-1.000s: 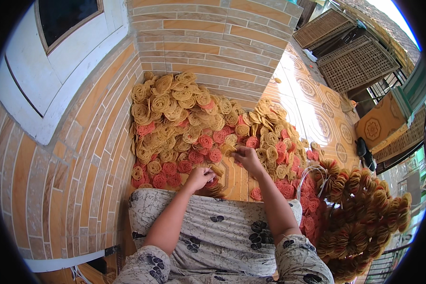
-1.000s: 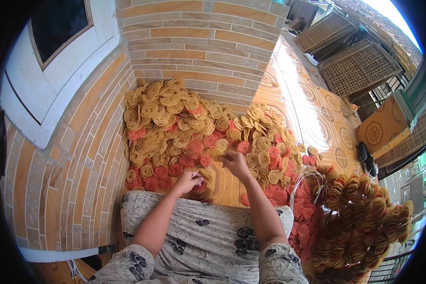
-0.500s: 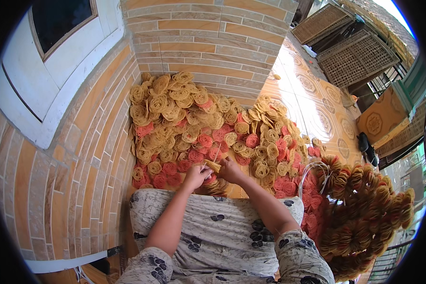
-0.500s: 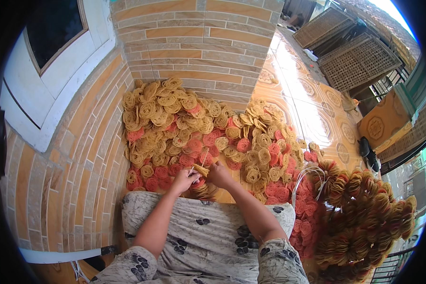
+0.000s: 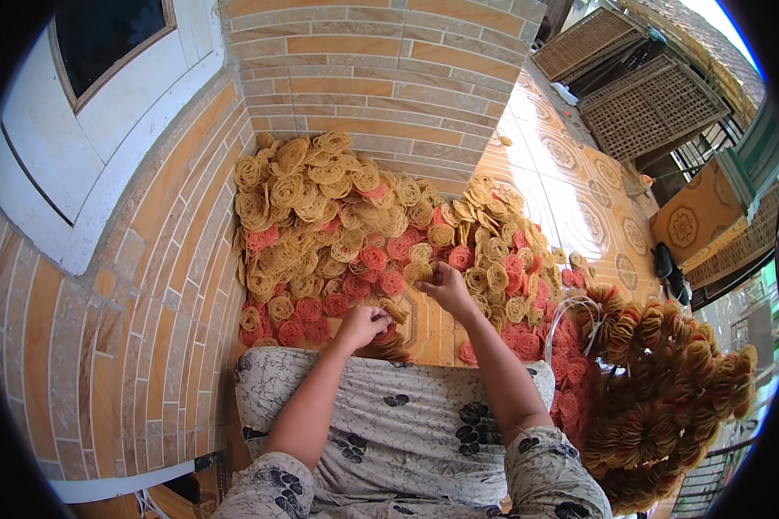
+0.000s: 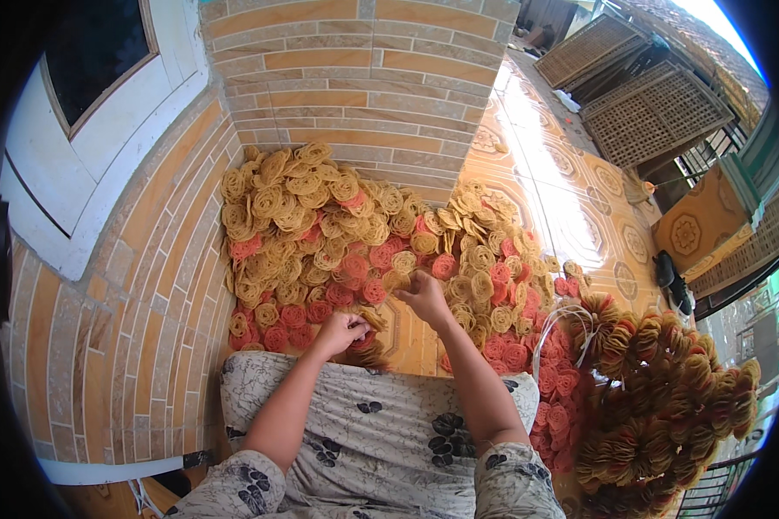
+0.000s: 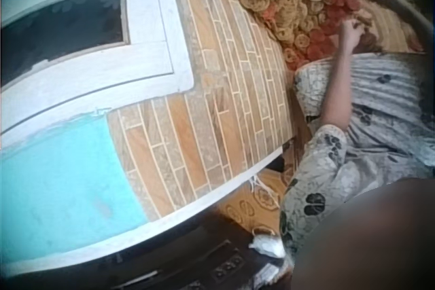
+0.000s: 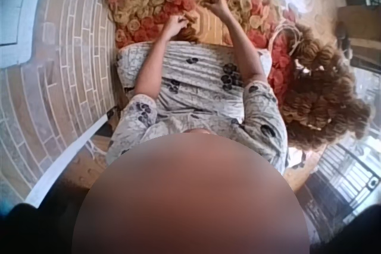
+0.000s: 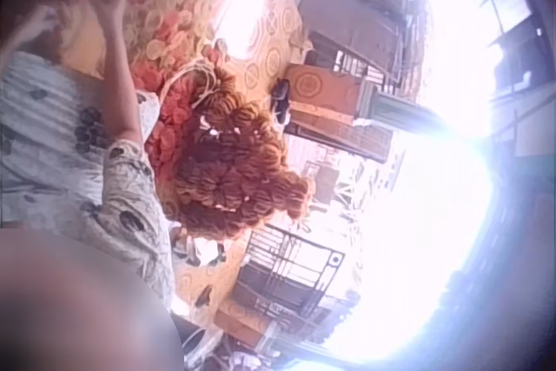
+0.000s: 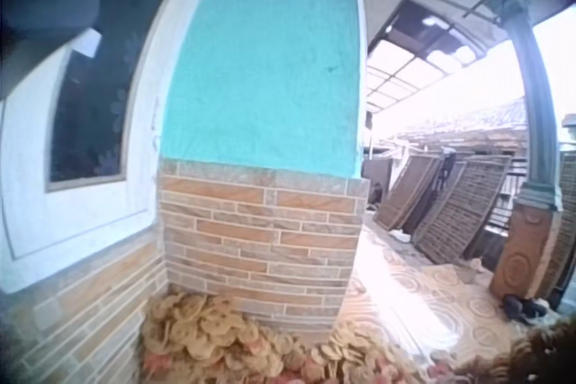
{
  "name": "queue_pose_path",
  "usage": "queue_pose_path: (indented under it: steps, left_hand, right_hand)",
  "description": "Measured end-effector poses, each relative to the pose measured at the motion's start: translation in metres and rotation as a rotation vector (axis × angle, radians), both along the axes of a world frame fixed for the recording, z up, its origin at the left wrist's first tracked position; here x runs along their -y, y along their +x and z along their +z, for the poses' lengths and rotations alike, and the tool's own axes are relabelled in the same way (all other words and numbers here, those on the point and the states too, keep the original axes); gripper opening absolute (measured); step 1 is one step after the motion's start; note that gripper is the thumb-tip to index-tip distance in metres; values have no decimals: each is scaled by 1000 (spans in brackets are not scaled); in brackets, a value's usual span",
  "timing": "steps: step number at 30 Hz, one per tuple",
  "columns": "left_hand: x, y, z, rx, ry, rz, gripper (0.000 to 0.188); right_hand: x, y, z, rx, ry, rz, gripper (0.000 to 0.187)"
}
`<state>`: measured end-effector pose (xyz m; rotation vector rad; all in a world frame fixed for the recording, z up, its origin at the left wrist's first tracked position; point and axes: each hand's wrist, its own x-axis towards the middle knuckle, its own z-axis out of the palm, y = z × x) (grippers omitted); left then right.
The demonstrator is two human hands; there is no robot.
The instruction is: The person sits on a tiled floor and threads a white string through the center of many small, flower-shaped sponges. They pick up individual sponges, pass the string through them, and accumulate them into a hanging bundle.
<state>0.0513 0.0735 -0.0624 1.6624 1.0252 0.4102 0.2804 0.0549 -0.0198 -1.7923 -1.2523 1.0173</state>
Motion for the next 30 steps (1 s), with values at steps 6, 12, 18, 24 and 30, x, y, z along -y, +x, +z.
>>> queue_pose_path:
  steps: [6,12,18,24,30]
  left_hand:
    - [1,0,2,13,-3,55,22]
    - [1,1,0,60,58,66,21]
    - [2,1,1,79,-2,45,22]
    - [1,2,4,14,-17,-3,21]
    - [1,3,1,15,-8,-5,23]
  right_hand:
    - [2,7,8,153,48,322,30]
    - [-1,21,-20,790,247,16,37]
    - [-3,27,-27,765,225,-10,26]
    - [-8,29,-9,-72,-88,-52,26]
    - [3,12,16,-297,-98,25,32]
